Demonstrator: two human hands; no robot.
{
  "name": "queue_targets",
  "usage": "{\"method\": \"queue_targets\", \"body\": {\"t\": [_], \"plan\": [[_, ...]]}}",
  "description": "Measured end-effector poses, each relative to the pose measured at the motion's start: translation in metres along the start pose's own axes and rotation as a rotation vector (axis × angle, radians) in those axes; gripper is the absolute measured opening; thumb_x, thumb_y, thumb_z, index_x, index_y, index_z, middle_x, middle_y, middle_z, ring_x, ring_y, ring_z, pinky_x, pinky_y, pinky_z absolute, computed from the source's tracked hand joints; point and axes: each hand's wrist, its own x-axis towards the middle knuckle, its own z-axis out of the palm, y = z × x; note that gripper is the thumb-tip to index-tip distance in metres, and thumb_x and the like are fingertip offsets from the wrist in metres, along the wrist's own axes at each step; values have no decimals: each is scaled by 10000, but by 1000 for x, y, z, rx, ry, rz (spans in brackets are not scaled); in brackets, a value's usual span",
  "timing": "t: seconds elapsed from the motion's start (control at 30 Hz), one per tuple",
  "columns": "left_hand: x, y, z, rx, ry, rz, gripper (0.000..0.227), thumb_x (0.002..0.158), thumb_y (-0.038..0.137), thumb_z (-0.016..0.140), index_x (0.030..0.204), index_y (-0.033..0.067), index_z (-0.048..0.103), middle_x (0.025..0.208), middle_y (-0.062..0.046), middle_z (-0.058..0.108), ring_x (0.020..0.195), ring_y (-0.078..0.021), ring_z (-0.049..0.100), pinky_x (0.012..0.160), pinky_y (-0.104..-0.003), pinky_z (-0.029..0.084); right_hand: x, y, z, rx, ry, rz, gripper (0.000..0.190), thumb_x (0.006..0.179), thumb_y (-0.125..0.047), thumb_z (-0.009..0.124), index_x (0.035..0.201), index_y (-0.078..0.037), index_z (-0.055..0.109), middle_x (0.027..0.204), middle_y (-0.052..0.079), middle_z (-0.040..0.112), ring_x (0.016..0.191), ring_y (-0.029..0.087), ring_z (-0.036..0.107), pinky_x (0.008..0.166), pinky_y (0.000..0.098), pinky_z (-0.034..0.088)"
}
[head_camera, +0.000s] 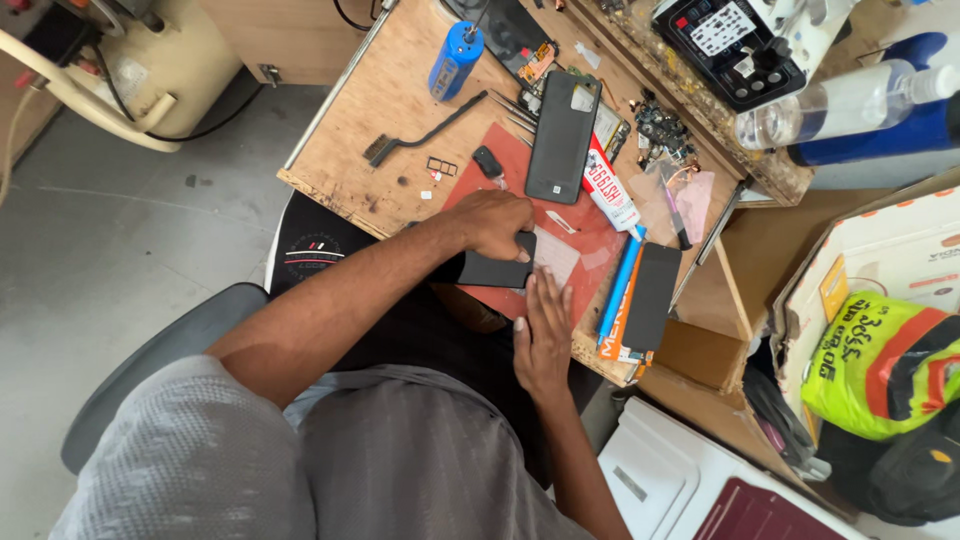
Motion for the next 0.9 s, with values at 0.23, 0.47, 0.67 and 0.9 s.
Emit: {"method": "queue_targets", "body": {"t": [0.23,0.47,0.67,0.9], "plan": [[3,2,-2,62,-40,-13,488,707,388,857,1048,78,699,1079,-134,709,1095,-341,657,879,-477,519,52,7,7,-27,19,14,625,1030,-212,485,1594,8,326,1663,214,354,1576,371,294,1293,564,133],[-3,4,-8,43,-57,-52,488,704,389,858,1073,101,719,1081,-127,721,1091,-332,670,874,-473,528,-3,-7,-2,-8,-26,-17,602,1034,-210,468,1578,20,349,1642,218,367,1571,369,309,1305,550,139],[2,2,-4,56,-57,-42,504,709,404,868,1047,70,701,1056,-127,710,1078,-327,666,860,-465,523,41,6,5,-41,16,-30,606,1046,-214,458,1587,29,334,1656,216,367,1579,366,290,1299,575,113],[-2,3,-7,77,-118,-75,451,748,421,840,1065,120,733,1091,-102,734,1121,-307,675,894,-449,522,22,-8,-2,-2,9,-18,596,1053,-232,443,1587,14,347,1651,217,359,1566,373,303,1289,559,151]]}}
